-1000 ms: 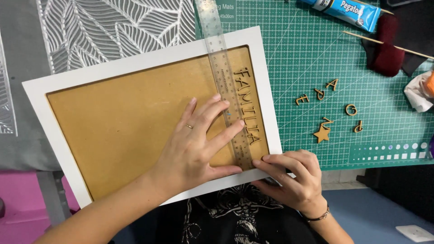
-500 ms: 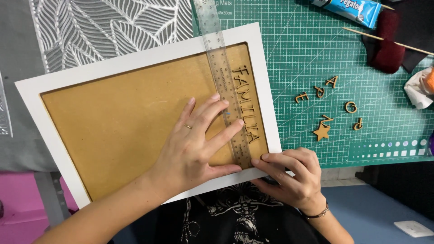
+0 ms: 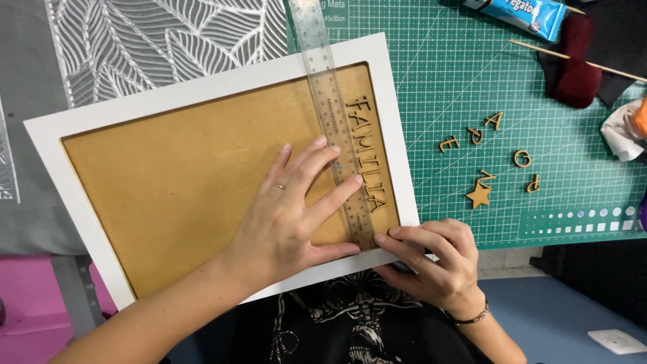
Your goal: The person arranges wooden letters vertically on a framed board to spell 'FAMILIA', using a ruler to align them. They repeatedly adjust the letters and ruler, then briefly place a small doll on the board before removing it and rechecking alignment.
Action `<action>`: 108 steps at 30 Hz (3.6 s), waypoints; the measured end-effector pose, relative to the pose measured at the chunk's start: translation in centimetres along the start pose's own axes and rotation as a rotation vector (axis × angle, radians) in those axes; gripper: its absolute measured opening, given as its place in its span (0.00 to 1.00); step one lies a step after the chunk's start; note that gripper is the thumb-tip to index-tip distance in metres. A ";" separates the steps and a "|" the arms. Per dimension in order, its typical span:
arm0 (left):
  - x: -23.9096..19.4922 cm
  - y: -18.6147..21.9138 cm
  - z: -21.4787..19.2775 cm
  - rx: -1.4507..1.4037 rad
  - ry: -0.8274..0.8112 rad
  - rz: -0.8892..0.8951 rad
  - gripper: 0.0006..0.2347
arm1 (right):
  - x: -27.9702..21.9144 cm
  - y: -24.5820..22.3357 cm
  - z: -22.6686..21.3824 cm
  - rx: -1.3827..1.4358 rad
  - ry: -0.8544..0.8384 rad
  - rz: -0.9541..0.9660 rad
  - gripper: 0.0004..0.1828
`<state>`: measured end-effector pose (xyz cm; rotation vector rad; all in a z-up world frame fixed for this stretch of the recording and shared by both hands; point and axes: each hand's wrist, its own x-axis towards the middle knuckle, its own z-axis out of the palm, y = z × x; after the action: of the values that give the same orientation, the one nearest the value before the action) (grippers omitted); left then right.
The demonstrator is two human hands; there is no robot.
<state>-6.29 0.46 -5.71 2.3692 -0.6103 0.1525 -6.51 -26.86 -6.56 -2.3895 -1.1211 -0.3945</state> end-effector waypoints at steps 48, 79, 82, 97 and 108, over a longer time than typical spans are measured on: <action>0.0 0.4 -0.1 0.018 -0.012 -0.001 0.36 | -0.3 -0.1 0.1 -0.027 0.032 -0.023 0.15; 0.1 0.5 -0.2 -0.025 -0.014 0.013 0.35 | 0.0 -0.4 -0.2 -0.005 0.070 -0.050 0.15; 0.2 0.4 -0.2 -0.031 -0.012 0.008 0.35 | 0.0 -0.3 -0.1 0.001 0.064 -0.057 0.16; 0.1 0.4 0.0 -0.009 -0.017 0.014 0.34 | 0.0 -0.5 -0.3 -0.008 0.061 -0.048 0.16; -0.1 0.0 0.4 -0.021 -0.009 0.024 0.36 | 1.2 0.1 -2.3 0.045 0.070 -0.006 0.19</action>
<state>-6.38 0.23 -6.00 2.3444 -0.6423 0.1459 -5.80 -27.35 -4.10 -2.3160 -1.0940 -0.4471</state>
